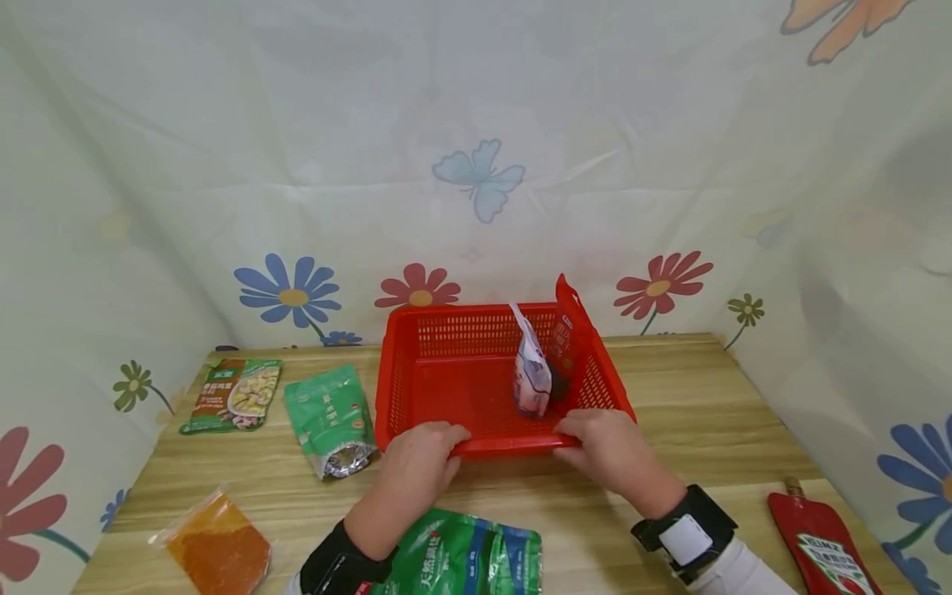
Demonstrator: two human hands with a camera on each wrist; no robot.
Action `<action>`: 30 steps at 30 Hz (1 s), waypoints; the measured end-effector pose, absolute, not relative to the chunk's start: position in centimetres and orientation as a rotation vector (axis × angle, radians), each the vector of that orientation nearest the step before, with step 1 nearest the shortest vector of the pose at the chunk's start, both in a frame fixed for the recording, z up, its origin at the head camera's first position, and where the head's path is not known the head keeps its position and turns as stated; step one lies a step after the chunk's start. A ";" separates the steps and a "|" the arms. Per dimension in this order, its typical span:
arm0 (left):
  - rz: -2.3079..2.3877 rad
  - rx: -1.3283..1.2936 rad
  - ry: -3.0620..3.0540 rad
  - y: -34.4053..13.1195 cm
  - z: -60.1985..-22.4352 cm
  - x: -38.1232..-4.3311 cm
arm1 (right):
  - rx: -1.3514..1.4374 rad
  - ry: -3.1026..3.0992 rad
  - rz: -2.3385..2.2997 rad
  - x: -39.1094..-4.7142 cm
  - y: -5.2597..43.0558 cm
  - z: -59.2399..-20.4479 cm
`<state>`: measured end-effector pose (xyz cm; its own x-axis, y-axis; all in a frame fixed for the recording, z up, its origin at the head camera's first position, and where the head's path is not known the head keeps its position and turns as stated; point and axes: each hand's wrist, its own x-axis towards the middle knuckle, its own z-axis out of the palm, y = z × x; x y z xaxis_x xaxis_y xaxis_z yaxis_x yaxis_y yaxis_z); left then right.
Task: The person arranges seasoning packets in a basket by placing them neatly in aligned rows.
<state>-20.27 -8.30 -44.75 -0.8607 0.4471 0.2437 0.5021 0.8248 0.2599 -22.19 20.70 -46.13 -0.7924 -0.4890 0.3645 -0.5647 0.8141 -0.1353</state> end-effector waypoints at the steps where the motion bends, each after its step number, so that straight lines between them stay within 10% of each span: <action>1: -0.472 -0.754 -2.835 -8.4 -44.8 -20.3 | 0.801 -2.680 0.341 -22.2 20.6 -46.1; 30: -0.789 -0.900 -2.898 -15.5 -44.6 -14.5 | 0.783 -2.697 0.374 -22.1 20.5 -46.1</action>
<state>-14.45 -15.48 -44.59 -0.8352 0.5291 0.1502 0.5323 0.7086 0.4632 -22.14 20.54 -46.09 -0.8038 -0.4737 0.3600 -0.5537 0.8170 -0.1612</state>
